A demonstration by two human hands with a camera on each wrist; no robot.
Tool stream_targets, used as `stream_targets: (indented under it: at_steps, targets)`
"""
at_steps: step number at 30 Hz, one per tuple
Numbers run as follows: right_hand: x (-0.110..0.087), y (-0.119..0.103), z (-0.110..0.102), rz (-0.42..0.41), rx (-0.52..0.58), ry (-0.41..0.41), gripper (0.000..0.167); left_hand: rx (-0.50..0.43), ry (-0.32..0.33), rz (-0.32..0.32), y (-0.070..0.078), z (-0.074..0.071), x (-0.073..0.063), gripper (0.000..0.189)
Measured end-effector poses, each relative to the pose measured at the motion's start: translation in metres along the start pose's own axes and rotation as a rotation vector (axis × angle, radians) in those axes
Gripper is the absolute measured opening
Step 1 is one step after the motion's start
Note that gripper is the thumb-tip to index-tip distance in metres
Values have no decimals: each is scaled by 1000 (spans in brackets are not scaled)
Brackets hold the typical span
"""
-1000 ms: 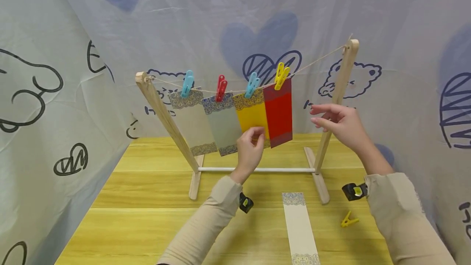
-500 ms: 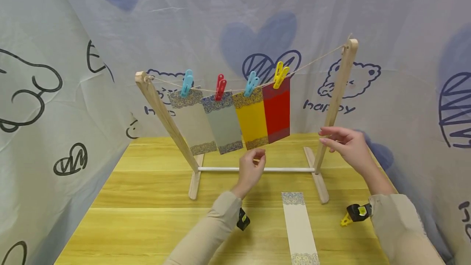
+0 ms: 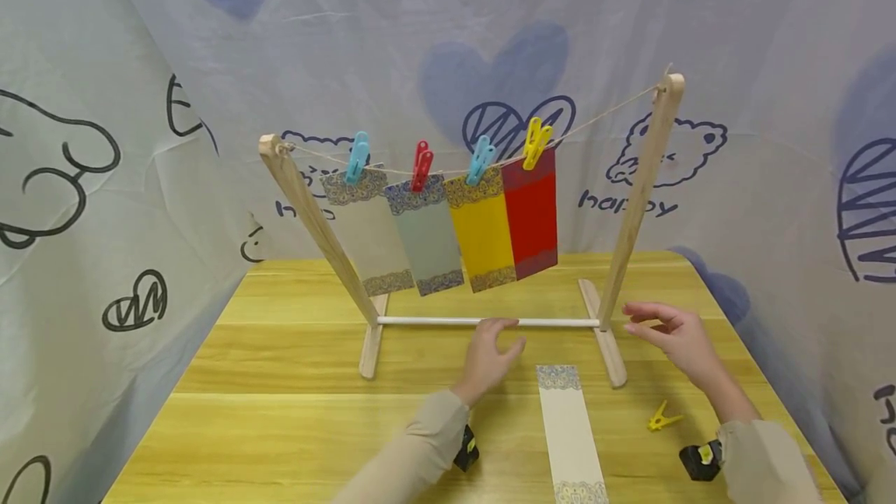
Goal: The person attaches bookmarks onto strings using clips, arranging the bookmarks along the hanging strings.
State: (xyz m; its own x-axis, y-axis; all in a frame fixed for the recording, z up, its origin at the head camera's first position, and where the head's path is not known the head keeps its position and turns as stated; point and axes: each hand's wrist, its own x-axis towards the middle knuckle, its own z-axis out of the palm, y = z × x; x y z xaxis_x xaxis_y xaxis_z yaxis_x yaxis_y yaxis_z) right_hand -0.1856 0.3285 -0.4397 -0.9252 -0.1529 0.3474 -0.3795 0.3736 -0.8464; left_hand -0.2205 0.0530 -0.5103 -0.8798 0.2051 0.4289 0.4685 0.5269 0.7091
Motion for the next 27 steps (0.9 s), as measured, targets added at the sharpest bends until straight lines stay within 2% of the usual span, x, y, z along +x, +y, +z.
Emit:
stream_targets:
  at_steps: [6, 11, 13, 18, 27]
  targets:
    - [-28, 31, -4, 90, -8, -89, 41, 57, -149, -4, -3, 11, -12, 47]
    - [-45, 53, -8, 79, -169, -163, 57, 135, -240, -9, -2, 19, -19, 59]
    - [-51, 59, -9, 63, -200, -203, 64, 175, -271, -4, -2, 23, -22, 64]
    - [-63, 71, -10, 39, -158, -294, 74, 281, -348, 16, -1, 32, -28, 74]
    - [-74, 91, -13, -5, -79, -372, 79, 353, -469, -6, 2, 37, -35, 83]
